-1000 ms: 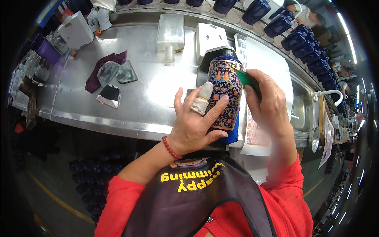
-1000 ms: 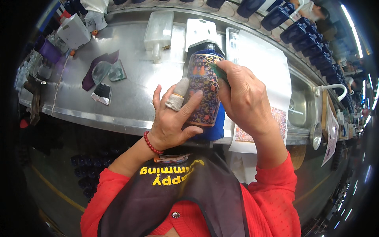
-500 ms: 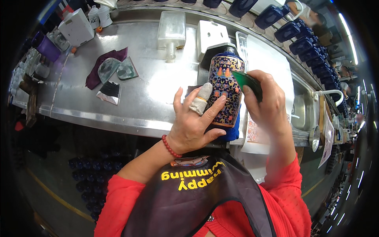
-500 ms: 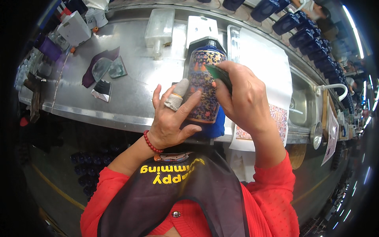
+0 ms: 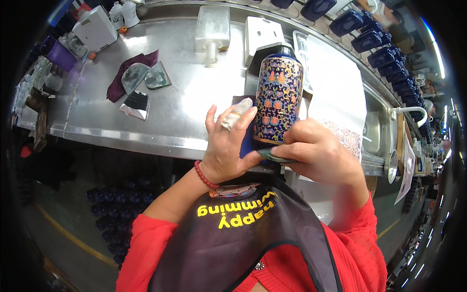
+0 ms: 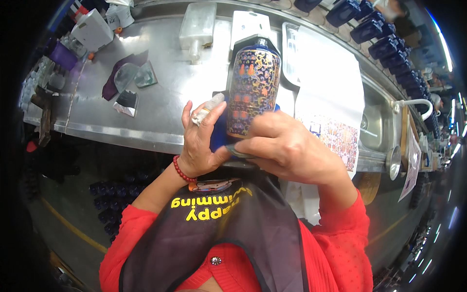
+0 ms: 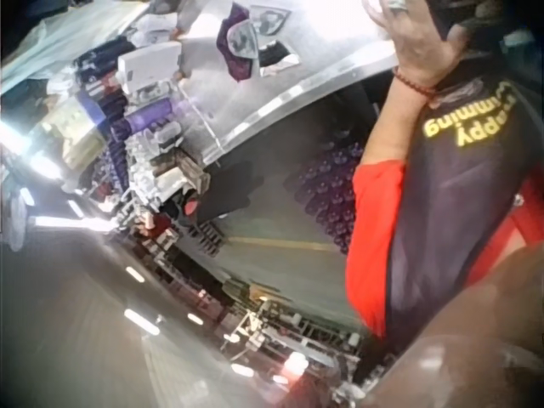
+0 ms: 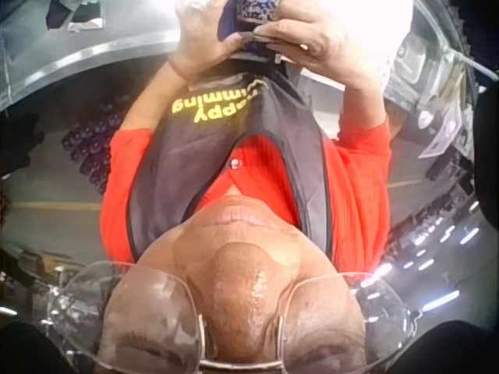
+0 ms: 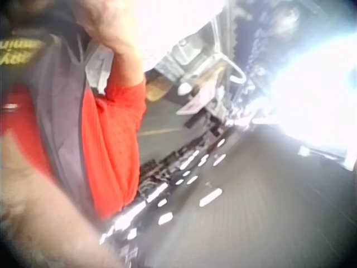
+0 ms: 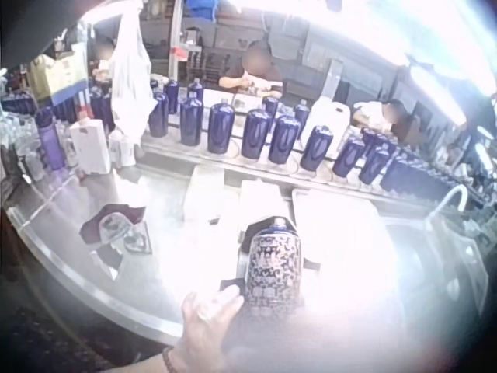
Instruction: The person applies a decorative sticker to a dark blue cylindrical container, smooths it with a green tool, and then applies a second sticker to the same container. The person uses a green plastic squeegee to press the stickers onto the container's surface.
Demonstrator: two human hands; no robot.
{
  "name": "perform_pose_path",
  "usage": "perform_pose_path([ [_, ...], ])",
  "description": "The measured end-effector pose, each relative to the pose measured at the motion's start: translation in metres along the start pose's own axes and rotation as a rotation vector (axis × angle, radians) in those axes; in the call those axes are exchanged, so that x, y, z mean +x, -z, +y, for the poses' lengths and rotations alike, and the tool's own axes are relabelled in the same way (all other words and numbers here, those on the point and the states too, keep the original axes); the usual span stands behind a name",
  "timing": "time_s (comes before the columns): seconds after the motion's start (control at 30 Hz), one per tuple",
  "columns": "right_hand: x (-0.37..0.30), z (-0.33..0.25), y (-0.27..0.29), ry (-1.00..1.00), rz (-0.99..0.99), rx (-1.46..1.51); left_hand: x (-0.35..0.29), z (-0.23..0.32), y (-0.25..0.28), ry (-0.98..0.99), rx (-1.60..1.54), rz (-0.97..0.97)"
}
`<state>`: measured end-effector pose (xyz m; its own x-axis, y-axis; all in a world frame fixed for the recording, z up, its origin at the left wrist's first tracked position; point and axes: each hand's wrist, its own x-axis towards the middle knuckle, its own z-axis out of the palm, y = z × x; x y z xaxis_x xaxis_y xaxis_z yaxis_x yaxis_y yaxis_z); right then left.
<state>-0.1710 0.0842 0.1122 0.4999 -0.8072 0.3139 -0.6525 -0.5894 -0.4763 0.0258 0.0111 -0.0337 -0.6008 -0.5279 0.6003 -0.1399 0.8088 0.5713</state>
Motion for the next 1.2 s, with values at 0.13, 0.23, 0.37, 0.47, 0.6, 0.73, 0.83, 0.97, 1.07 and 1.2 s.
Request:
perform_pose_path([
  [0.13,-0.034,0.015,-0.003,-0.382,0.392,-0.055,0.005,0.005,-0.002,-0.039,-0.001,-0.009],
  [0.23,-0.054,0.018,-0.016,-0.321,0.371,-0.098,0.007,0.010,-0.002,-0.050,0.052,-0.051],
  [0.37,-0.071,0.013,-0.026,-0.427,0.480,-0.059,0.010,0.014,-0.001,-0.121,0.156,-0.056],
  [0.47,-0.078,0.011,-0.026,-0.464,0.521,-0.063,0.011,0.014,0.001,-0.180,0.198,-0.020],
  [0.6,-0.078,0.014,-0.028,-0.418,0.518,-0.076,0.006,0.015,0.006,-0.225,0.243,-0.025],
  [0.73,-0.078,0.016,-0.030,-0.430,0.524,-0.094,0.002,0.015,0.012,-0.262,0.242,-0.025],
  [0.83,-0.079,0.016,-0.030,-0.369,0.545,-0.136,0.001,0.015,0.015,-0.230,0.215,-0.017],
  [0.97,-0.078,0.016,-0.038,-0.310,0.469,-0.330,0.002,0.017,0.014,-0.207,0.207,-0.018],
  [1.07,-0.078,0.011,-0.054,-0.291,0.298,-0.453,0.001,0.018,0.013,-0.203,0.236,-0.031],
  [1.2,-0.082,0.003,-0.068,-0.334,0.230,-0.434,-0.002,0.015,0.014,-0.199,0.250,-0.031],
])
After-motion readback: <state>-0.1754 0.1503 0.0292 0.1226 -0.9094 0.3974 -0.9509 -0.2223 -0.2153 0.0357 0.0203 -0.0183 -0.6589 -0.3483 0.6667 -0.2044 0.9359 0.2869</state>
